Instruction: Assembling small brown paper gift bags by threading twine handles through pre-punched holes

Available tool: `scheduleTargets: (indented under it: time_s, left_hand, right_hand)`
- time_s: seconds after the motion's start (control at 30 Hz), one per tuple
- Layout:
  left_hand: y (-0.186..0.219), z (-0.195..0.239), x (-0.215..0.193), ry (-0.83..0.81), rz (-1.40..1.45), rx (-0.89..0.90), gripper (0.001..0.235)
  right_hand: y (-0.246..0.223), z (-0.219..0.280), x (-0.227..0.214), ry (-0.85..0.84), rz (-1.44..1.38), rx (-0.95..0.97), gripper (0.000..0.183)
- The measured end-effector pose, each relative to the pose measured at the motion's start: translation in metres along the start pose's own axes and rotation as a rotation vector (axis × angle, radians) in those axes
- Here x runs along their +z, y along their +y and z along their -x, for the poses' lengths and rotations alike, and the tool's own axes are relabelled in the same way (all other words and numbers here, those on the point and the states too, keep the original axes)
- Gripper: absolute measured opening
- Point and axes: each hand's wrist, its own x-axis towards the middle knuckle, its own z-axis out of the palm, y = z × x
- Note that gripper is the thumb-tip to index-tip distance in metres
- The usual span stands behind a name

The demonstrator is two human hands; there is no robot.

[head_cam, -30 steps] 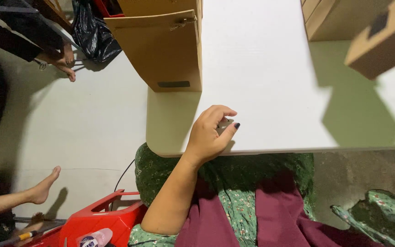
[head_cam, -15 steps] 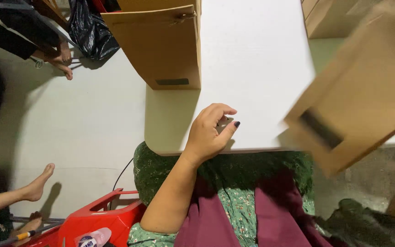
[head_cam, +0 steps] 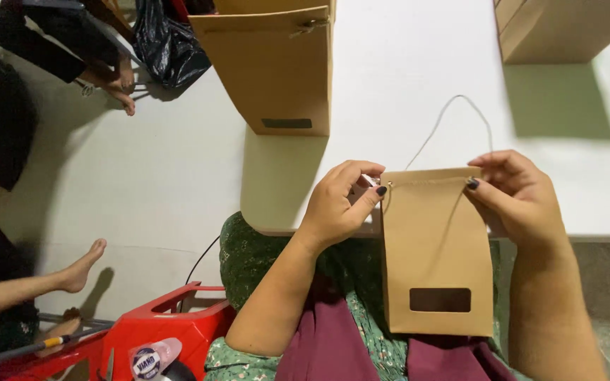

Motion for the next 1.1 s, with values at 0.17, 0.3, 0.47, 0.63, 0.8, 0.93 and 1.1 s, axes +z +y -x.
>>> scheduleTargets:
  time_s: [0.17, 0.3, 0.47, 0.63, 0.8, 0.93, 1.1]
  left_hand:
    - [-0.01, 0.005, 0.002, -0.001, 0.188, -0.126, 0.022]
    - [-0.017, 0.01, 0.0, 0.0, 0.37, -0.148, 0.017]
    - [-0.018, 0.021, 0.006, 0.057, 0.402, -0.182, 0.005]
    - [-0.016, 0.03, 0.013, 0.2, 0.38, -0.079, 0.012]
    - [-0.036, 0.041, -0.01, 0.627, 0.789, -0.069, 0.009]
    - [-0.02, 0.051, -0.042, 0.806, 0.802, -0.129, 0.01]
    - [-0.012, 0.058, -0.055, 0.747, 1.033, -0.149, 0.008]
  right_hand:
    - [-0.002, 0.024, 0.015, 0.028, 0.156, -0.087, 0.026]
    - [-0.003, 0.038, 0.014, 0.005, 0.067, 0.007, 0.044]
    - [0.012, 0.063, 0.025, 0.167, -0.041, -0.149, 0.06]
    - [0.029, 0.075, 0.013, 0.259, 0.23, -0.274, 0.025]
    - [0.04, 0.079, -0.002, 0.248, 0.17, -0.202, 0.008]
    - [0.02, 0.081, 0.01, 0.25, 0.14, -0.165, 0.027]
    - [0.024, 0.081, 0.006, 0.179, 0.113, -0.212, 0.012]
